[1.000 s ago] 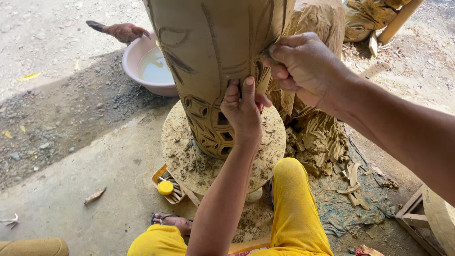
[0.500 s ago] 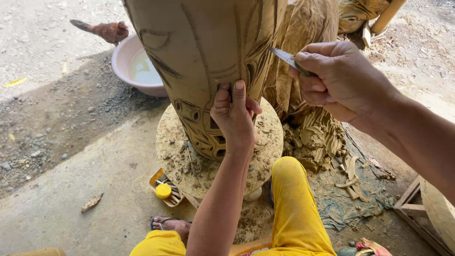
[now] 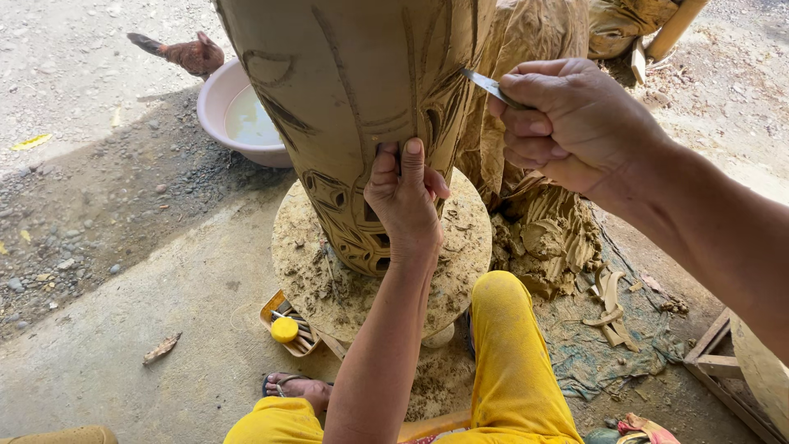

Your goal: The person carves intricate patterns into a large wooden object using a small carving knife. They hold the wood steady with one hand while carefully cutting designs with the other. Chickens are visible in the background, but the person does not interact with them.

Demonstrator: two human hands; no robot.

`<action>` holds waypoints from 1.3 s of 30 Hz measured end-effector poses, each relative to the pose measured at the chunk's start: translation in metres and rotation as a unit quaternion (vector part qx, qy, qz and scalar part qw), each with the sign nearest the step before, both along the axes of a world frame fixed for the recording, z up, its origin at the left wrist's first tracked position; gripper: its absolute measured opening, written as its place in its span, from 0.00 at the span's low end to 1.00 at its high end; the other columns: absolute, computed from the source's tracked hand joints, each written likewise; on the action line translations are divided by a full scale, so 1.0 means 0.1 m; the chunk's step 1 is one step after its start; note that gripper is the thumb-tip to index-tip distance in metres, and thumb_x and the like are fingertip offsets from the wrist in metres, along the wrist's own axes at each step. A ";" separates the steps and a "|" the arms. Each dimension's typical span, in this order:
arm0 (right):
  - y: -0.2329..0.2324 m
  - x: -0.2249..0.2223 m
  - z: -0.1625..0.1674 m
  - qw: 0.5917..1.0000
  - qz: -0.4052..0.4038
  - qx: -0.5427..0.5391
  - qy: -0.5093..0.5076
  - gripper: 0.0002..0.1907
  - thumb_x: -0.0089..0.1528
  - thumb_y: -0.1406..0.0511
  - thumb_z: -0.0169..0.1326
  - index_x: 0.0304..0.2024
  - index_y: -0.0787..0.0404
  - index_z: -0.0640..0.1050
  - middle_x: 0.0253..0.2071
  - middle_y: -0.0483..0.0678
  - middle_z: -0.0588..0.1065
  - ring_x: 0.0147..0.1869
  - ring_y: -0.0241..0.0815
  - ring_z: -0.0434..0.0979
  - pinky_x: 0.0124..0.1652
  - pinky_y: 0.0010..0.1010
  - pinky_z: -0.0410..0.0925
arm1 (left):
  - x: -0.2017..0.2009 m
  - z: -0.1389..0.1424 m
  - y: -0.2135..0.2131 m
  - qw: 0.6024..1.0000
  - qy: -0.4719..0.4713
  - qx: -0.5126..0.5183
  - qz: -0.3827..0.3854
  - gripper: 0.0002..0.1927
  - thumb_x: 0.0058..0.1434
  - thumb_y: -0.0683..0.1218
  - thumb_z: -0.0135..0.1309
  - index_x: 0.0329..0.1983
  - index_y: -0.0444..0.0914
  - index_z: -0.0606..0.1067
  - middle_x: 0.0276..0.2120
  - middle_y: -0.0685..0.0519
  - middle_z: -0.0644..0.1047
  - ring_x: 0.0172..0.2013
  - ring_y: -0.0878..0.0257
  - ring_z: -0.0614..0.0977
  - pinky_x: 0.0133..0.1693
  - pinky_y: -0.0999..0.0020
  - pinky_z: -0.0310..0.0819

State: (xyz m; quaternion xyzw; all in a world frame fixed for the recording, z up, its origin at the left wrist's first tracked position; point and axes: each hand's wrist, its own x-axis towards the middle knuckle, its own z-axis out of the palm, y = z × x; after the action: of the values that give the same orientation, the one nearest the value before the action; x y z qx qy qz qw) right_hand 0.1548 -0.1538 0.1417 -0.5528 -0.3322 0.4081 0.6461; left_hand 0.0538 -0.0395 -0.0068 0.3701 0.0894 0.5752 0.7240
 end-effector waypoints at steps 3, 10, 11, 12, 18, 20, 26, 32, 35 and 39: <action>0.04 -0.01 0.07 0.997 -0.020 -0.033 -0.067 0.12 0.71 0.66 0.48 0.33 0.66 0.74 0.18 0.38 0.60 0.17 0.26 0.53 0.17 0.20 0.50 | 0.01 0.00 0.00 1.000 -0.001 0.008 0.000 0.07 0.71 0.44 0.58 0.47 0.36 0.80 0.28 0.58 0.76 0.18 0.70 0.73 0.19 0.73 0.67; 0.26 -0.19 0.15 0.984 -0.057 -0.092 -0.142 0.11 0.70 0.67 0.48 0.34 0.66 0.75 0.23 0.42 0.71 0.17 0.28 0.57 0.17 0.22 0.54 | 0.09 0.03 -0.02 1.000 -0.028 -0.002 -0.007 0.08 0.70 0.43 0.58 0.48 0.34 0.79 0.33 0.56 0.79 0.18 0.69 0.73 0.20 0.72 0.70; 0.28 -0.21 0.15 0.977 -0.057 -0.104 -0.179 0.12 0.70 0.66 0.48 0.34 0.65 0.76 0.21 0.44 0.69 0.16 0.29 0.57 0.15 0.23 0.53 | 0.10 0.03 -0.02 0.999 -0.033 0.001 -0.007 0.08 0.71 0.42 0.59 0.48 0.33 0.78 0.34 0.55 0.79 0.19 0.69 0.73 0.21 0.71 0.70; 0.29 -0.22 0.14 0.968 -0.058 -0.118 -0.214 0.13 0.70 0.65 0.47 0.34 0.65 0.77 0.19 0.45 0.67 0.15 0.30 0.57 0.14 0.25 0.53 | 0.10 0.03 -0.03 1.000 -0.028 -0.002 -0.004 0.09 0.70 0.43 0.58 0.49 0.34 0.79 0.34 0.56 0.80 0.18 0.69 0.73 0.21 0.72 0.69; 0.38 -0.29 0.07 0.936 -0.104 -0.144 -0.304 0.16 0.71 0.64 0.46 0.31 0.65 0.75 0.18 0.45 0.68 0.16 0.31 0.64 0.15 0.23 0.60 | 0.17 0.06 -0.03 1.000 -0.025 -0.001 0.009 0.10 0.69 0.43 0.57 0.51 0.35 0.78 0.35 0.56 0.81 0.18 0.69 0.74 0.21 0.74 0.68; 0.44 -0.35 0.04 0.919 -0.110 -0.139 -0.353 0.17 0.72 0.64 0.45 0.30 0.66 0.75 0.18 0.46 0.68 0.15 0.32 0.64 0.15 0.24 0.60 | 0.18 0.07 -0.01 0.999 -0.040 -0.003 0.010 0.08 0.70 0.42 0.58 0.49 0.33 0.78 0.33 0.54 0.80 0.18 0.68 0.75 0.21 0.73 0.69; 0.25 -0.31 0.12 0.972 -0.068 -0.118 -0.193 0.15 0.71 0.63 0.45 0.32 0.64 0.74 0.21 0.43 0.66 0.17 0.31 0.58 0.15 0.24 0.54 | 0.09 0.06 0.04 0.998 -0.039 -0.022 -0.032 0.08 0.68 0.42 0.57 0.47 0.34 0.79 0.32 0.57 0.79 0.17 0.69 0.74 0.20 0.71 0.68; -0.14 -0.08 0.08 0.988 -0.045 -0.055 -0.140 0.14 0.73 0.65 0.45 0.34 0.66 0.74 0.21 0.42 0.64 0.19 0.28 0.56 0.18 0.20 0.54 | 0.03 0.01 0.08 1.000 0.006 0.002 0.003 0.10 0.69 0.45 0.57 0.50 0.37 0.79 0.28 0.59 0.77 0.17 0.70 0.75 0.19 0.75 0.61; -0.13 -0.02 0.00 0.994 -0.027 -0.030 -0.099 0.14 0.73 0.66 0.46 0.34 0.65 0.73 0.21 0.40 0.63 0.19 0.27 0.54 0.18 0.20 0.53 | 0.01 0.00 0.11 1.000 -0.004 -0.002 -0.013 0.10 0.69 0.45 0.58 0.49 0.36 0.80 0.28 0.60 0.77 0.17 0.70 0.75 0.20 0.73 0.65; -0.06 -0.01 -0.04 0.998 -0.019 -0.025 -0.063 0.14 0.73 0.65 0.45 0.33 0.65 0.73 0.17 0.39 0.59 0.17 0.28 0.53 0.18 0.21 0.52 | -0.05 -0.01 0.14 1.000 0.017 0.008 0.002 0.09 0.69 0.46 0.58 0.48 0.37 0.79 0.27 0.59 0.77 0.17 0.69 0.75 0.19 0.75 0.60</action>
State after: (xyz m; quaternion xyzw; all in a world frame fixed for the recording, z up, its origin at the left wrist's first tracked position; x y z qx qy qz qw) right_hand 0.1539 -0.1597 0.1381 -0.5996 -0.3516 0.3683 0.6174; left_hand 0.0489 -0.0250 -0.0074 0.3856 0.0975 0.5706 0.7185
